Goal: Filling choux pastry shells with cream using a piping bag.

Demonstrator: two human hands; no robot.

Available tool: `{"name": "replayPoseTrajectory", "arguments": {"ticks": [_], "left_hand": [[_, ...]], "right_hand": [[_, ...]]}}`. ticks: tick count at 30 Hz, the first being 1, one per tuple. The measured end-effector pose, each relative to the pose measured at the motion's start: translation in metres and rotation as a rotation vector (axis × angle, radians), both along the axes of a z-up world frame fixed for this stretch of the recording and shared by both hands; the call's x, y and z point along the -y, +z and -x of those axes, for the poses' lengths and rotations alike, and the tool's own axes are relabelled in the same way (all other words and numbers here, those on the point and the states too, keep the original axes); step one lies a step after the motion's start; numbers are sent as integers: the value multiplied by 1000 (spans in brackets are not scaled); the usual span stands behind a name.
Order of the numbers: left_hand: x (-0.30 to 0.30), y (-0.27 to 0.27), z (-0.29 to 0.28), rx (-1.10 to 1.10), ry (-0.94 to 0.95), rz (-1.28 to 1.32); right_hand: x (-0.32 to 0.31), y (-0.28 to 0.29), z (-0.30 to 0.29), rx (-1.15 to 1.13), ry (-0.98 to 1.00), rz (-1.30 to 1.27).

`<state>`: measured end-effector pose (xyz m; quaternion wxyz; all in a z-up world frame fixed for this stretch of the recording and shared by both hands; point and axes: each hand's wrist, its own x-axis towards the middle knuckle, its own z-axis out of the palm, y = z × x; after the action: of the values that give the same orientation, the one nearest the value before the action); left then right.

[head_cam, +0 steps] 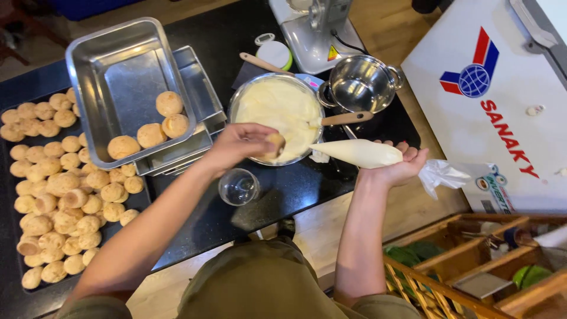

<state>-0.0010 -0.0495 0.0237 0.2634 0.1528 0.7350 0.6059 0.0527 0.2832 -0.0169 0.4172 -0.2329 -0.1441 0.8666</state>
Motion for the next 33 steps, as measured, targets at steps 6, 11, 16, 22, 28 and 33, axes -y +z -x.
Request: {"name": "replayPoseTrajectory", "arguments": {"ticks": [6,11,16,22,28,33], "left_hand": [[58,74,-9,342,309,-423],[103,109,-14,122,389,-455],[179,108,7,-335,532,-25],[206,84,16,-572,682,662],[199,95,11,-445,674,624],[142,136,3,-780,738,380]], "right_hand": [[14,0,13,-32,83,-16],[29,5,26,-32,120,-62],[8,-31,41,-47,120,-121],[20,-22,47,-4,89,-181],[27,-21,57,-21,73,-171],[124,97,65,-181,247,6]]}}
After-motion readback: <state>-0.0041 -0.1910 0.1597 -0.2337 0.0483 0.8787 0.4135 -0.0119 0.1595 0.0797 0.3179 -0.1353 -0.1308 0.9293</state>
